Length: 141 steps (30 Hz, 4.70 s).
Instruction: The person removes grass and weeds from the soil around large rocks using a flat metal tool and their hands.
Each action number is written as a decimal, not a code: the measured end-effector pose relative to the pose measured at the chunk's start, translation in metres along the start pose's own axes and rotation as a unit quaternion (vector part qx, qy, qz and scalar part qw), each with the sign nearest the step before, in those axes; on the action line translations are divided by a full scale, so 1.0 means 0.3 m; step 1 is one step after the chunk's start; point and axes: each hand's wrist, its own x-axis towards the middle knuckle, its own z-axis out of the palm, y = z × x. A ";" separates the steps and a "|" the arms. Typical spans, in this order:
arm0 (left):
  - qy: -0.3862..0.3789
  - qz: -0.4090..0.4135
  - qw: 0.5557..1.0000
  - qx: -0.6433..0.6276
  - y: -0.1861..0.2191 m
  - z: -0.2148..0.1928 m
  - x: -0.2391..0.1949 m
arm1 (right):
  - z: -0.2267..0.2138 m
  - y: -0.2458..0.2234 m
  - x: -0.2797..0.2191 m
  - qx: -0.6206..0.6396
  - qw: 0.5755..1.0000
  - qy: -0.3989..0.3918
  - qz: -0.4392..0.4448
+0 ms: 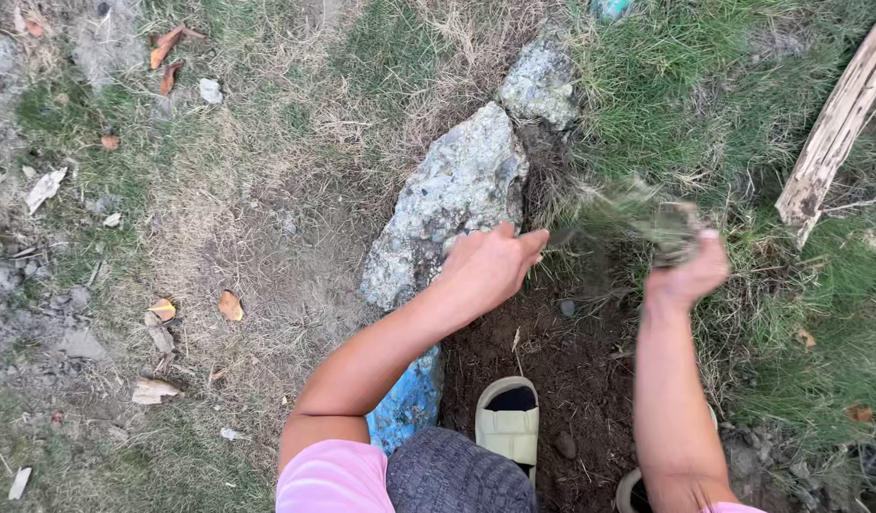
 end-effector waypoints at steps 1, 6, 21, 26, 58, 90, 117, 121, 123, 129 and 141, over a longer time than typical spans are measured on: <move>0.011 0.000 1.000 -0.002 0.005 -0.027 -0.014 | 0.019 -0.072 0.015 0.057 0.998 0.034 0.002; 0.038 -0.034 0.998 0.034 0.000 -0.112 -0.051 | 0.096 -0.210 -0.062 -0.205 0.976 -0.056 -0.043; 0.094 -0.063 0.990 0.087 -0.007 -0.162 -0.062 | 0.565 0.126 -0.214 -0.670 0.649 -0.342 -0.115; 0.098 -0.055 0.991 0.074 0.002 -0.179 -0.082 | 0.508 0.204 -0.042 -0.671 0.613 -0.398 -0.120; 0.142 -0.054 0.988 -0.015 -0.086 -0.059 0.089 | 0.346 0.180 -0.073 -0.626 0.659 -0.376 -0.179; 0.065 0.063 0.988 0.128 -0.099 0.228 0.107 | -0.007 0.302 0.035 -0.228 0.911 -0.341 0.040; 0.114 -0.056 0.990 0.053 0.065 -0.179 -0.066 | 0.227 0.279 -0.097 -0.422 0.850 -0.276 -0.151; -0.035 -0.126 0.990 0.058 -0.027 -0.045 0.123 | 0.134 0.266 -0.101 -0.449 0.829 -0.303 -0.138; 0.005 -0.107 0.994 -0.004 -0.117 0.025 0.186 | 0.134 0.249 -0.082 -0.396 0.853 -0.270 -0.206; 0.006 -0.193 0.970 -0.147 -0.325 0.111 0.162 | 0.080 0.115 -0.043 -0.317 0.861 -0.284 -0.277; 0.144 -0.093 0.984 -0.038 -0.074 0.070 -0.097 | 0.278 0.202 -0.235 -0.700 0.550 -0.400 -0.217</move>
